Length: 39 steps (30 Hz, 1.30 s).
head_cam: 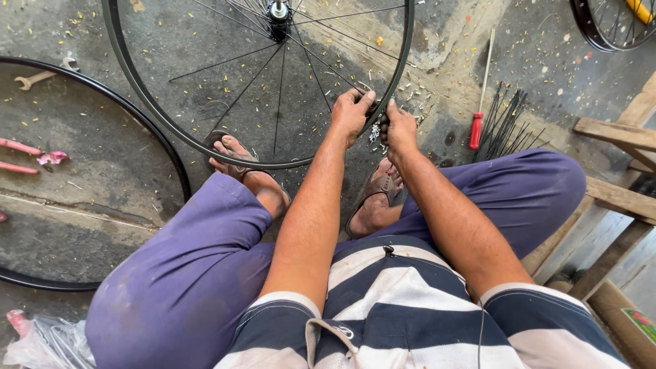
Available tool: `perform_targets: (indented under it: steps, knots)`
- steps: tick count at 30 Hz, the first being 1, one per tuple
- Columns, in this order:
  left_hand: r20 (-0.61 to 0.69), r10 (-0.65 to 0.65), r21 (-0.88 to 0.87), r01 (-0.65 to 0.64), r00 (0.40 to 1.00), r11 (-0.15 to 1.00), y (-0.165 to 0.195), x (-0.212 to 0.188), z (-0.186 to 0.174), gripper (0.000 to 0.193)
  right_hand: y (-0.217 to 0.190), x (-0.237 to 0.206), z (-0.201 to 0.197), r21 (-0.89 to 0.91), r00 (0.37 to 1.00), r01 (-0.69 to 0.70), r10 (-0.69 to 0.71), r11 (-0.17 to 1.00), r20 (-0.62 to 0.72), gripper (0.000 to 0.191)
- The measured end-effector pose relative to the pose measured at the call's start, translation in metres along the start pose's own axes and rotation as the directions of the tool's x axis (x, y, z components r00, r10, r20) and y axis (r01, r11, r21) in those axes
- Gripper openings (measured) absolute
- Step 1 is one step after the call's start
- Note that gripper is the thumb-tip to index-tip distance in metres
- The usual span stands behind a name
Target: The person sits on the floor of a bicycle workshop and laces a bicycle wheel, threading spokes through the hub and guiding them to the rim one at a time, picking each spoke from a pile of loose spokes beside them. They rotate the wheel as they work around it, attaching spokes to the rim holes.
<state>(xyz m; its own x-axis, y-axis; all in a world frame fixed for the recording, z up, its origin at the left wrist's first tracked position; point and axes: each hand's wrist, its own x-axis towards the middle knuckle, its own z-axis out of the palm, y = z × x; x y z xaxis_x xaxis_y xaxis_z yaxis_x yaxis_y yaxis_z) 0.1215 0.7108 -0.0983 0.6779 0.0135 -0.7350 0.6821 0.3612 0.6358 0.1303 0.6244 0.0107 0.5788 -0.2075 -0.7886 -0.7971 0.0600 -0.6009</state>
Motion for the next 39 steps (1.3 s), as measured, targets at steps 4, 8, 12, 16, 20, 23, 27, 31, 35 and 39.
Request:
perform_targets:
  steps: [4,8,12,16,20,23,27,31,35,39]
  knots:
    - [-0.013,-0.03,0.014,0.03,0.999,0.999,0.0007,-0.0009,0.0007,0.021,-0.0012,-0.0029,0.0007,0.023,0.997,-0.032,0.034,0.999,-0.074,0.04]
    - [0.004,0.018,-0.037,-0.018,1.0,0.999,0.0015,0.0002,0.0007,0.022,-0.001,-0.0029,0.0024,0.028,0.999,0.054,-0.054,0.998,-0.007,0.034]
    - [0.008,0.012,-0.075,-0.011,1.0,0.997,0.0006,-0.0003,0.0014,0.022,-0.0006,-0.0011,0.0021,0.04,0.996,-0.038,0.042,0.998,-0.084,0.049]
    - [0.004,0.017,-0.079,-0.016,1.0,0.997,0.0011,0.0001,0.0016,0.021,-0.0011,-0.0003,0.0012,0.02,0.999,0.047,-0.047,0.999,-0.009,0.031]
    - [0.005,0.004,-0.098,-0.004,1.0,0.995,0.0021,0.0002,0.0012,0.021,-0.0007,-0.0013,-0.0002,0.045,0.999,-0.024,0.025,0.999,-0.02,0.046]
    - [0.019,-0.026,-0.127,0.028,0.999,0.991,0.0021,0.0001,0.0011,0.019,-0.0029,-0.0024,0.001,0.06,1.0,-0.001,0.001,0.998,-0.003,0.034]
    - [0.014,0.001,-0.111,0.001,1.0,0.994,0.0016,-0.0009,0.0007,0.021,-0.0031,-0.0045,0.001,0.019,0.998,-0.056,0.057,0.998,-0.008,0.048]
    - [0.015,-0.02,-0.118,0.021,1.0,0.993,0.0037,-0.0001,0.0002,0.022,0.0012,-0.0042,0.0016,0.073,0.999,0.037,-0.037,0.997,-0.004,0.025]
    - [-0.053,0.004,-0.077,-0.008,0.999,0.997,0.0011,-0.0022,0.0022,0.024,0.0012,-0.0016,-0.0001,0.102,0.999,0.003,-0.006,0.995,0.035,0.042]
    - [-0.164,0.106,-0.115,-0.126,0.981,0.985,-0.0038,-0.0048,0.0092,0.029,0.0009,-0.004,-0.0029,0.312,0.958,-0.044,-0.048,0.949,0.282,0.023]
